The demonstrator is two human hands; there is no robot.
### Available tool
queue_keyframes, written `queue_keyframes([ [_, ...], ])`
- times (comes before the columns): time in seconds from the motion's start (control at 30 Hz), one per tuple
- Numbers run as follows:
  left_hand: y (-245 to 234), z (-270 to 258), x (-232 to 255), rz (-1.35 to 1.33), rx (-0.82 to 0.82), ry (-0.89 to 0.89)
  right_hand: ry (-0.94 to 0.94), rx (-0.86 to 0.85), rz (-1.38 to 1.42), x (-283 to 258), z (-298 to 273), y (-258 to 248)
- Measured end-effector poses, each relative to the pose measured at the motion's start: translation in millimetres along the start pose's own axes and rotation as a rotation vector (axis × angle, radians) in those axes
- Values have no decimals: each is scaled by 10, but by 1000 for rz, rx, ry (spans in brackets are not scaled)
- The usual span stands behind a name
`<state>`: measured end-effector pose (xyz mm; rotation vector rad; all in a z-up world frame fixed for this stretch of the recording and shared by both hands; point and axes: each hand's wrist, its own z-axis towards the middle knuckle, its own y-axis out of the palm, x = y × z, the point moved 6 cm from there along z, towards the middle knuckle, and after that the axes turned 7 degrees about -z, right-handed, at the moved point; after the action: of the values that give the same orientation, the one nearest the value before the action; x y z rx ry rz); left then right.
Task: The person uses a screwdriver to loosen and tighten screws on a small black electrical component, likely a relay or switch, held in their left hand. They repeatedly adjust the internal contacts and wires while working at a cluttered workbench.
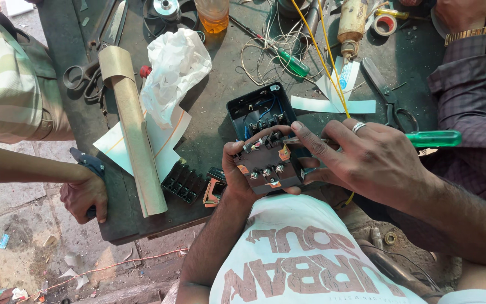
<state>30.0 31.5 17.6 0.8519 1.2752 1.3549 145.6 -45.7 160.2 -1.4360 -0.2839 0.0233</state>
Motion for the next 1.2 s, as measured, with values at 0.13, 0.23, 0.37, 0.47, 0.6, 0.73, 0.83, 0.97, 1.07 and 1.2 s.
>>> queue_keyframes([
  [0.13, 6, 1, -8, -55, -40, -3, -6, 92, -21, -29, -2, -44],
  [0.23, -5, 11, -3, -81, -35, -1, -4, 139, -46, -35, 0, -75],
  [0.37, -1, 14, -3, -85, -52, -20, -2, 175, -91, -64, 6, -112],
  [0.47, -20, 12, 9, -84, -45, -10, 15, 202, -123, -77, 3, -144],
  [0.6, -55, 1, 3, -75, -33, -18, 0, 196, -210, -94, -5, -156],
  [0.73, -86, -24, -13, -57, -31, -13, -36, 216, -287, -104, -31, -180],
  [0.83, -115, -41, -6, -48, -21, -6, -44, 251, -296, -104, -51, -197],
  [0.97, -155, -47, 36, -31, -14, 28, -54, 286, -274, -95, -55, -196],
  [1.07, -191, -54, 71, -51, 13, 54, -99, 303, -341, -128, -67, -185],
  [1.2, -130, -31, 46, -46, -91, 28, -48, 294, -231, -112, -74, -209],
])
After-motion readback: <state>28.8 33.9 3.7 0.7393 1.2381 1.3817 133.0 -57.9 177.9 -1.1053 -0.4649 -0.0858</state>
